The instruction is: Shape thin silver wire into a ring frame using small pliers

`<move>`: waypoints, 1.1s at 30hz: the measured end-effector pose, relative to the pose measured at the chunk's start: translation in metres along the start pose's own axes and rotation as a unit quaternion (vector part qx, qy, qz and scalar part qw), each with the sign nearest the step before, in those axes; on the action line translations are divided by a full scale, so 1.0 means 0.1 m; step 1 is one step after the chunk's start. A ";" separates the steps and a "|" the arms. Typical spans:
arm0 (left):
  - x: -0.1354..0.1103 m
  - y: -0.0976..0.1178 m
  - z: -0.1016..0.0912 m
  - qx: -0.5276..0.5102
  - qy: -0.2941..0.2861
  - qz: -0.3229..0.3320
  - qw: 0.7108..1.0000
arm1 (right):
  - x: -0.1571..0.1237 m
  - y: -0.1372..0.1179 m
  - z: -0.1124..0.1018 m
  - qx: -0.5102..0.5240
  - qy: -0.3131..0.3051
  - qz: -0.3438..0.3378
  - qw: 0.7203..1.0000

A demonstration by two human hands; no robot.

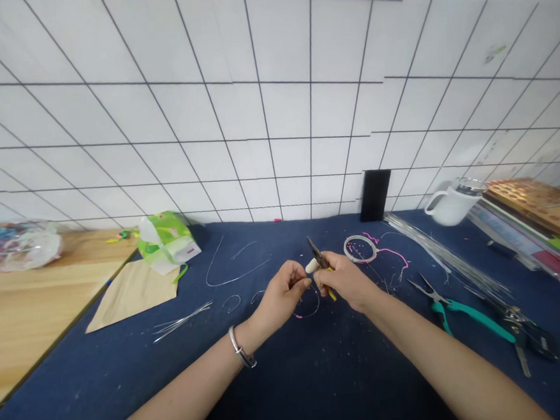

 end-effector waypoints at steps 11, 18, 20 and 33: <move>-0.02 0.11 -0.02 -0.194 -0.061 -0.031 0.979 | -0.03 -0.10 -0.01 -0.006 -0.004 -0.021 1.000; 0.00 0.08 -0.05 -0.158 -0.063 -0.035 0.985 | -0.04 -0.11 -0.01 -0.003 0.004 -0.019 1.000; 0.00 0.09 -0.04 -0.153 -0.064 -0.034 0.986 | -0.04 -0.11 -0.01 -0.001 0.002 -0.026 1.000; -0.02 0.03 0.04 -0.132 -0.032 -0.051 0.989 | -0.04 -0.07 0.03 -0.008 0.009 -0.013 1.000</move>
Point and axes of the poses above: each hand's wrist, its own x-axis towards the middle knuckle, its own z-axis out of the palm, y = z × x, the point moved 1 cm from there along x, towards the middle knuckle
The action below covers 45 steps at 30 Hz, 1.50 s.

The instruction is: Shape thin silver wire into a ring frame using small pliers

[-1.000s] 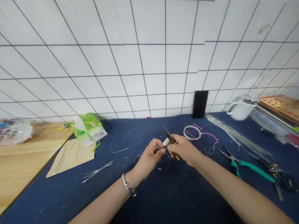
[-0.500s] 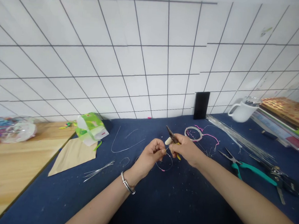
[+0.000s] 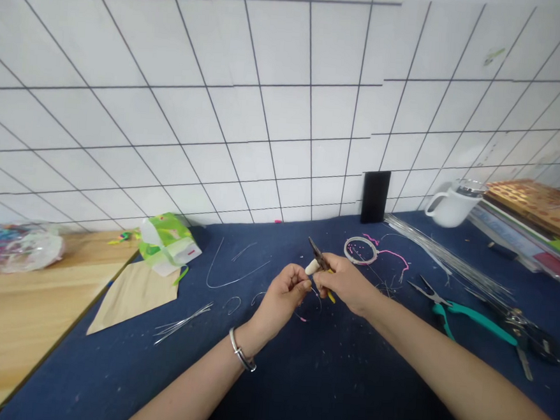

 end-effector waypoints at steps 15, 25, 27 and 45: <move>0.00 0.06 -0.01 -0.150 0.010 -0.007 0.989 | -0.06 -0.15 0.03 -0.150 0.024 -0.058 0.987; 0.00 0.08 -0.05 -0.154 0.085 0.021 0.984 | -0.06 -0.08 0.09 -0.238 0.075 -0.069 0.966; 0.00 0.08 -0.05 -0.163 0.085 0.020 0.983 | -0.06 -0.06 0.11 -0.232 0.084 -0.072 0.966; 0.01 0.07 -0.10 -0.216 0.026 -0.037 0.975 | -0.05 -0.02 0.09 -0.096 0.090 -0.069 0.989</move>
Point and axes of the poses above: each hand's wrist, its own x-axis towards the middle knuckle, its own z-axis out of the palm, y = z × x, the point moved 1 cm from there along x, towards the middle knuckle
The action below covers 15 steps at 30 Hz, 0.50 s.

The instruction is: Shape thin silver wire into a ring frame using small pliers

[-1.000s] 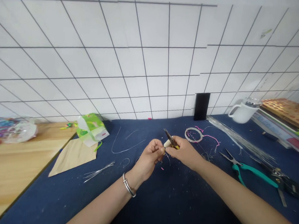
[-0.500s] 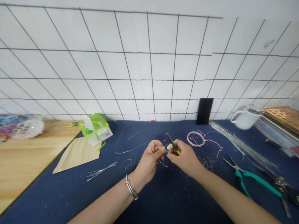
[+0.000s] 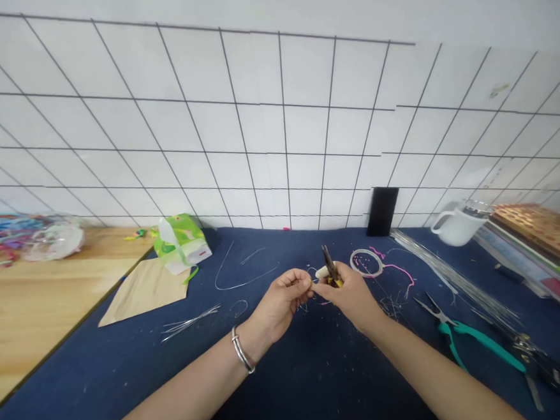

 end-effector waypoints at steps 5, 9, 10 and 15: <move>-0.02 -0.02 0.03 -0.004 0.011 0.008 1.000 | -0.01 0.01 0.03 -0.061 0.027 -0.022 0.998; -0.03 -0.03 0.04 0.007 0.024 0.010 1.000 | -0.02 -0.01 0.05 -0.104 0.048 -0.038 0.993; -0.03 -0.03 0.04 0.013 0.027 0.014 0.999 | -0.03 -0.01 0.05 -0.112 0.051 -0.038 0.992; -0.04 -0.04 0.07 0.045 0.027 0.032 0.998 | -0.05 -0.02 0.07 -0.154 0.063 -0.046 0.985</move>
Point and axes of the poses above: each hand's wrist, its own x-axis towards the middle knuckle, its own z-axis out of the palm, y = z × x, the point moved 1 cm from there along x, towards the middle knuckle
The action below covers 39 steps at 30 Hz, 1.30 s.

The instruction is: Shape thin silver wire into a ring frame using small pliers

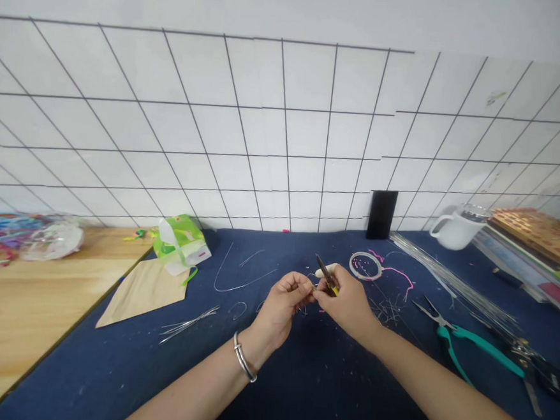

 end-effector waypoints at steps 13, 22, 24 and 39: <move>0.03 -0.03 -0.05 0.083 -0.010 -0.002 0.997 | -0.02 0.08 0.06 -0.116 0.044 -0.076 0.989; 0.04 0.00 -0.07 0.110 -0.014 0.003 0.994 | 0.05 0.08 -0.02 -0.020 -0.048 -0.042 0.998; 0.05 0.01 -0.06 0.117 -0.019 0.008 0.993 | 0.08 0.07 -0.07 -0.017 -0.061 -0.036 0.997; 0.04 0.00 -0.02 0.032 0.019 0.018 0.999 | 0.13 0.08 -0.16 -0.015 -0.073 -0.007 0.997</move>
Point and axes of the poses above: each hand's wrist, its own x-axis towards the middle knuckle, its own z-axis out of the palm, y = z × x, the point moved 1 cm from there along x, towards the middle knuckle
